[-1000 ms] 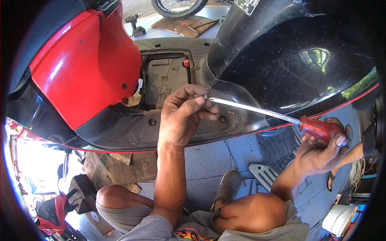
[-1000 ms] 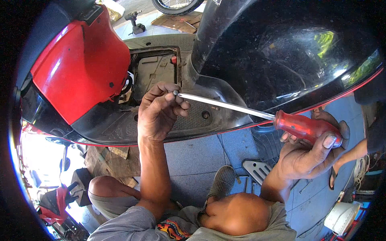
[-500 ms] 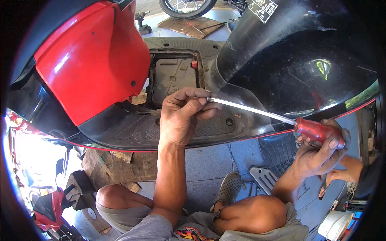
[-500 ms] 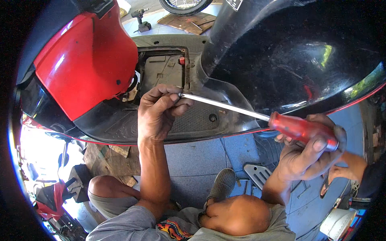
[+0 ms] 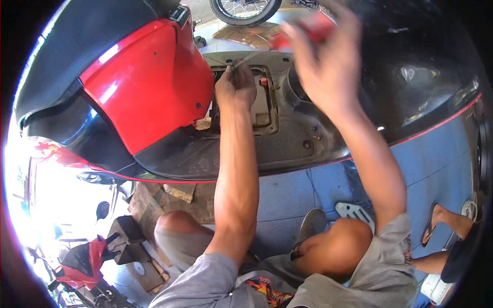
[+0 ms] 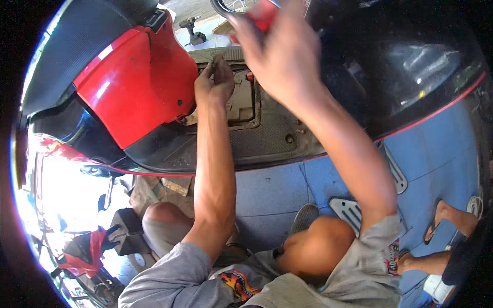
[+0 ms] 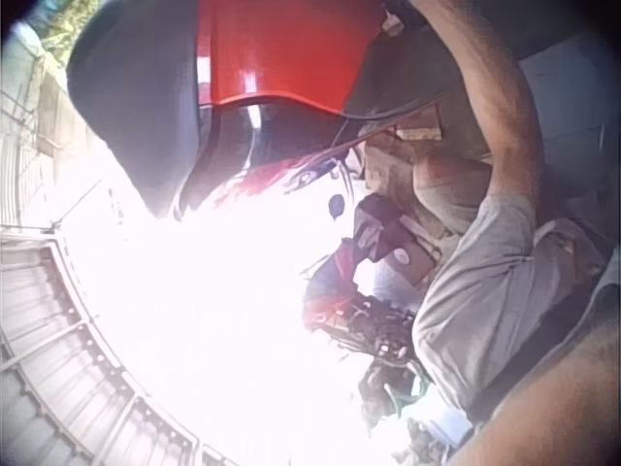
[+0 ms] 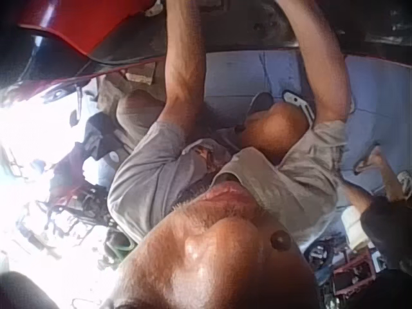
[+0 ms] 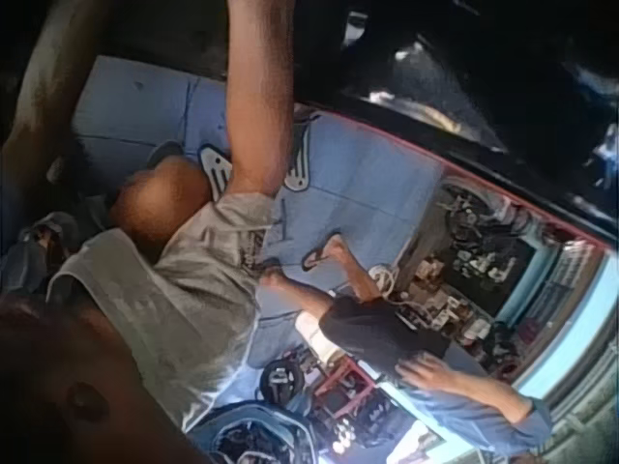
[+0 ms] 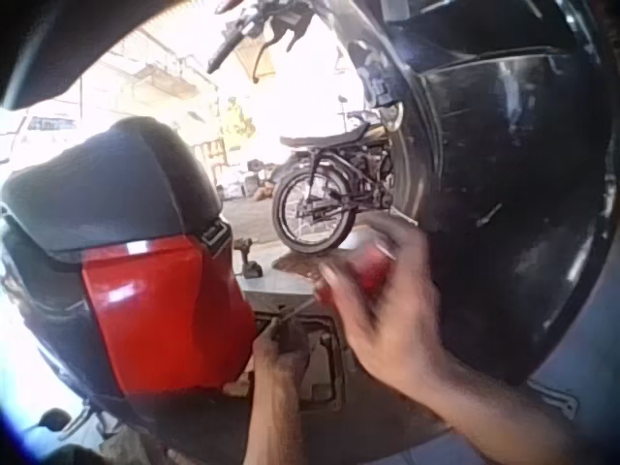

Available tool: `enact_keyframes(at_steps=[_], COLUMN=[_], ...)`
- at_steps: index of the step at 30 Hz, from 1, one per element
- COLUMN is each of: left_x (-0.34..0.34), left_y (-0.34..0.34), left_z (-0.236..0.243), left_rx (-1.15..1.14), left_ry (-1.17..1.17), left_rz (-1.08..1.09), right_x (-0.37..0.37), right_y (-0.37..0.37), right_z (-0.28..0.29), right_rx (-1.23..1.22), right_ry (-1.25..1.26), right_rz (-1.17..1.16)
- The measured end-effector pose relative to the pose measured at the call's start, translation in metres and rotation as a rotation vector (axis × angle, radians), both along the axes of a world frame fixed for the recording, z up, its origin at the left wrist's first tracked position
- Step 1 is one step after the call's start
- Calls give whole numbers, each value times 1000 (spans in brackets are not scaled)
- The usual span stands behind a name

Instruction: Disassembling the floorboard and battery cover of a scooter using a screwdriver.

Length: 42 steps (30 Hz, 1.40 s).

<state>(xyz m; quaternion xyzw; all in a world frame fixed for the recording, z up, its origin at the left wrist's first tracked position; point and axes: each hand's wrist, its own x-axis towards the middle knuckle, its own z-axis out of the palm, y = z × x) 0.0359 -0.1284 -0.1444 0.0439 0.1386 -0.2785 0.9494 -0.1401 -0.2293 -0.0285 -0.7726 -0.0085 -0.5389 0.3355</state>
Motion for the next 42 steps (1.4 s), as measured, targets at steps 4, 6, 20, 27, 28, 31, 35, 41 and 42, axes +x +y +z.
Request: enact_keyframes(at_steps=[4,6,20,27,28,31,35,41,42], left_x=[48,78,127,108,110,115,124,120,123], left_y=[-23,-14,-39,-34,-31,-26,-18,-25,-22], left_z=[-15,-22,-64,-46,-44,-41,-38,-46,-47], left_rx=[-117,-122,36,224,235,231,252,232,232], left_ry=[132,121,75,99,97,53,30,21,7], left_rz=[69,50,285,318,330,354,361,381,382], right_x=[114,157,264,294,294,289,279,258,253], right_y=[-14,-6,-62,-70,-68,-58,-49,-49,-46], right_z=[19,21,-85,-141,-143,-147,-141,-138,-134], right_rx=[28,226,743,652,688,784,903,1009,989], right_ry=[-43,-2,-375,-189,-150,-29,118,148,107], right_rz=[-16,10,-647,-740,-708,-610,-474,-351,-300])
